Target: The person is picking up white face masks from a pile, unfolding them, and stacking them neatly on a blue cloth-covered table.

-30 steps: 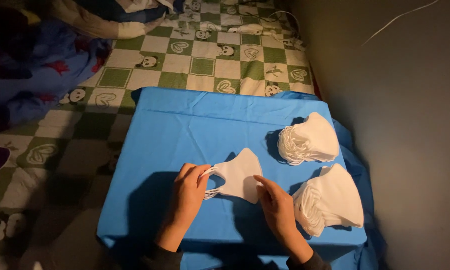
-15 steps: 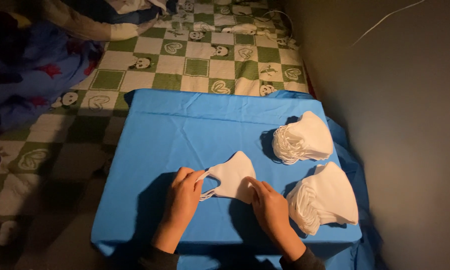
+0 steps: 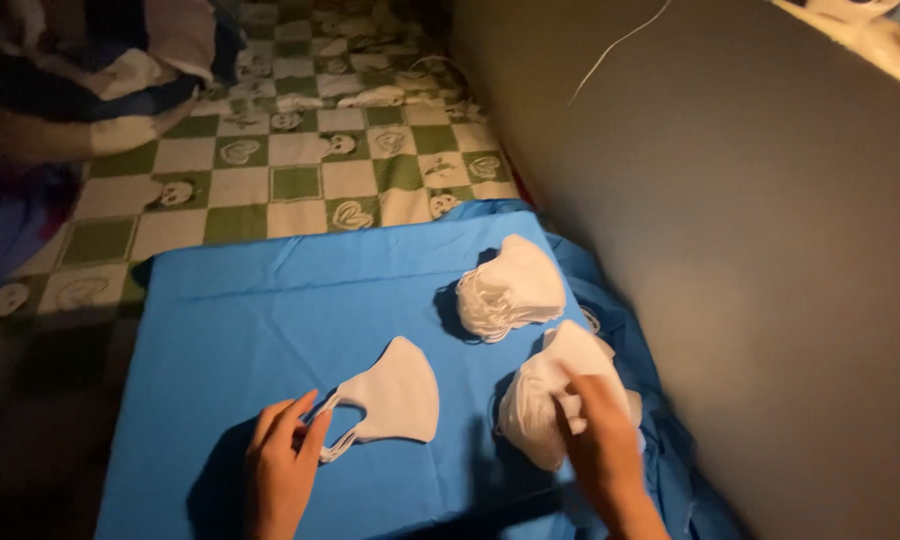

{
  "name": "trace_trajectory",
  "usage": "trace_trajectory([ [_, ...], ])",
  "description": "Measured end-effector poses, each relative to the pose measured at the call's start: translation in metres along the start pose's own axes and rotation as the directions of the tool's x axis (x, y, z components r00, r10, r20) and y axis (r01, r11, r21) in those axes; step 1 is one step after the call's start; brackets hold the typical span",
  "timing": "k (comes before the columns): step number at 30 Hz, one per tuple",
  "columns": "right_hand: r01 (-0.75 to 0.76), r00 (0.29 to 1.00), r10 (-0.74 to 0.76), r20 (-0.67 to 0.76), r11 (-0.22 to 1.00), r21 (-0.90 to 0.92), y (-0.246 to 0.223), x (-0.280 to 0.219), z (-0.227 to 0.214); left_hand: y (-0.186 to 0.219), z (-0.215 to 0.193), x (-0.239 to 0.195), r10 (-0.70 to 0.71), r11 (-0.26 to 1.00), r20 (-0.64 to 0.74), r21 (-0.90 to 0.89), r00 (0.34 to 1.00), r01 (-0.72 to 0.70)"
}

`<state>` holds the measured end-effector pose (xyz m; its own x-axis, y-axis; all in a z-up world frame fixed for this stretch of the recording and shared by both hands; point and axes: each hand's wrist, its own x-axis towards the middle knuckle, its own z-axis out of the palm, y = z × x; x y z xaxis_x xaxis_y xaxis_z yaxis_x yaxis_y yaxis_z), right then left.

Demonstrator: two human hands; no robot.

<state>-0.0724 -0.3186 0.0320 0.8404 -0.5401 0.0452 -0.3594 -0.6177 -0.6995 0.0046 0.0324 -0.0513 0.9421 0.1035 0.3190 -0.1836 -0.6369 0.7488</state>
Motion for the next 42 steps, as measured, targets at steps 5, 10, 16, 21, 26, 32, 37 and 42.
trace_trajectory([
  [5,0.075,0.989,-0.100,-0.107,0.974,-0.214,0.042,0.023,-0.027,0.004,0.002,0.001,-0.055,0.998,0.029,0.030,0.998,0.054],
  [10,-0.127,0.982,0.166,0.094,0.936,-0.327,0.017,0.028,-0.039,0.005,0.004,0.000,-0.066,0.997,0.035,0.054,0.997,0.064],
  [16,-0.158,0.973,0.207,0.100,0.917,-0.367,0.017,0.030,-0.039,0.001,0.007,0.000,-0.037,0.997,0.011,0.072,0.999,0.036],
  [21,-0.120,0.981,0.167,0.097,0.921,-0.372,0.025,0.029,-0.035,0.007,0.004,0.000,-0.096,0.991,0.051,0.094,0.994,0.091],
  [26,-0.083,0.988,0.126,0.092,0.924,-0.373,0.024,0.026,-0.035,0.004,0.005,-0.001,-0.070,0.996,0.023,0.062,0.997,0.069],
  [32,-0.092,0.985,0.138,0.100,0.923,-0.373,0.029,0.030,-0.033,0.000,0.007,-0.001,-0.080,0.995,0.033,0.061,0.996,0.078],
  [37,-0.089,0.989,0.126,0.077,0.926,-0.366,0.031,0.033,-0.030,0.002,0.006,-0.002,-0.065,0.996,0.027,0.062,0.998,0.063],
  [42,-0.065,0.996,0.081,0.042,0.954,-0.292,0.032,0.029,-0.027,0.002,0.006,-0.001,-0.055,0.996,0.031,0.069,0.998,0.053],
])
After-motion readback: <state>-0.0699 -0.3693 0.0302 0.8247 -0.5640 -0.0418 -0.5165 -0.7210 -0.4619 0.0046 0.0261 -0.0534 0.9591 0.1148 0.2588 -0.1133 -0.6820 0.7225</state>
